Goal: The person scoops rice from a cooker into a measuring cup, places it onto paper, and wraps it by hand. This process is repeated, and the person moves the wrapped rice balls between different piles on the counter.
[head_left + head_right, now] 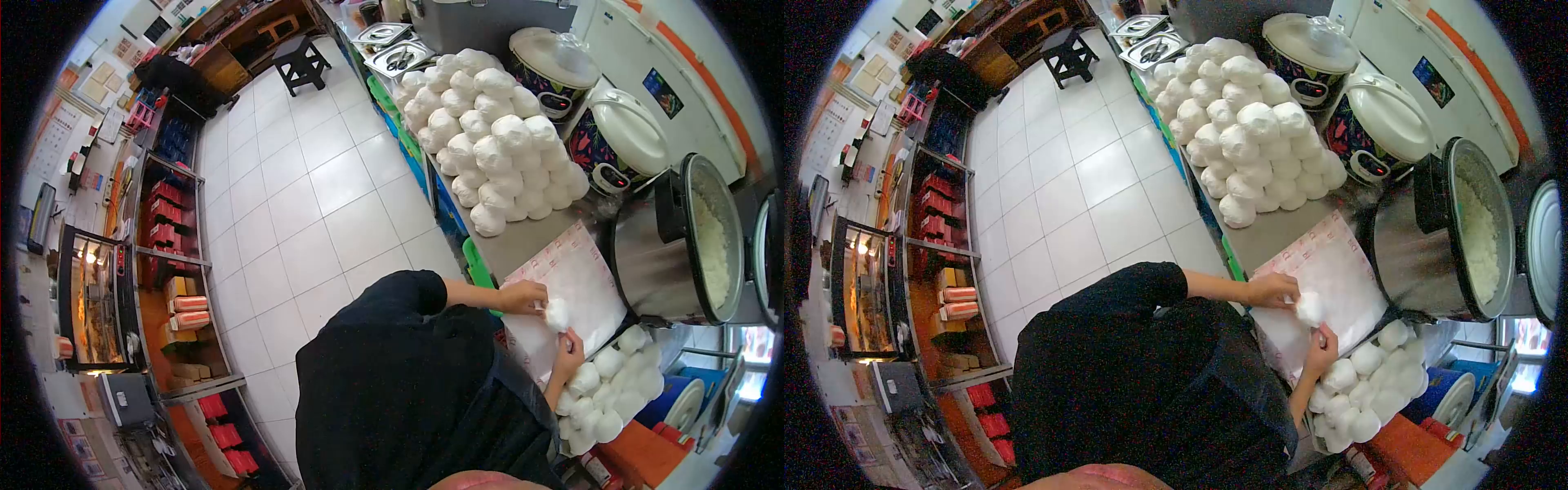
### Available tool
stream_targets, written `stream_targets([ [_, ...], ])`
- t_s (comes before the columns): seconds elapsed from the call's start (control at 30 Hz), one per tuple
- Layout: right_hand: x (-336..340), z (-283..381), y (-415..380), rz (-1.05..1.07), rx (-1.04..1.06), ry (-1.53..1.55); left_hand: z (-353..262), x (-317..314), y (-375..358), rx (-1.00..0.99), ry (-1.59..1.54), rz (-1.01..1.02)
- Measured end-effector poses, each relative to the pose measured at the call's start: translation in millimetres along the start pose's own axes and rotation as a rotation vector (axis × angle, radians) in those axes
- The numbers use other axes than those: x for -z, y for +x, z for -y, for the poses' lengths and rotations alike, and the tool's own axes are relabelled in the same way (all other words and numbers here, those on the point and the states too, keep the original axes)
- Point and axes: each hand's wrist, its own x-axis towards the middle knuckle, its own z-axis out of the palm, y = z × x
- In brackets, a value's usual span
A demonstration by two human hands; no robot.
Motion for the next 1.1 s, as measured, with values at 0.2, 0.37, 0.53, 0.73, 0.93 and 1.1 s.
stream_targets([
  [0.2, -4.1, 26.8, 13.9, -0.067, -0.365, 0.268, -37.1, -14.2, 42.0, 0.151, 0.074, -0.291],
  [0.37, -22.5, 29.7, 18.2, -0.094, -0.658, 0.587, -18.6, -40.6, 49.2, 0.152, 0.298, -0.209],
  [0.53, -10.4, 43.0, 19.4, -0.029, -0.686, 1.033, -12.5, -42.7, 33.9, 0.014, 0.469, 0.091],
  [0.73, -26.4, 12.5, 38.6, 0.147, -0.363, 0.333, -25.0, -24.6, 61.9, 0.185, 0.518, 0.324],
  [0.93, -41.7, 52.9, 53.8, -0.147, 0.036, -0.213, -23.2, -20.5, 77.2, 0.397, 0.442, 0.028],
  [1.1, -47.4, 35.7, 30.7, -0.041, 0.312, -0.556, 0.6, -48.2, 72.0, 0.493, 0.55, -0.045],
])
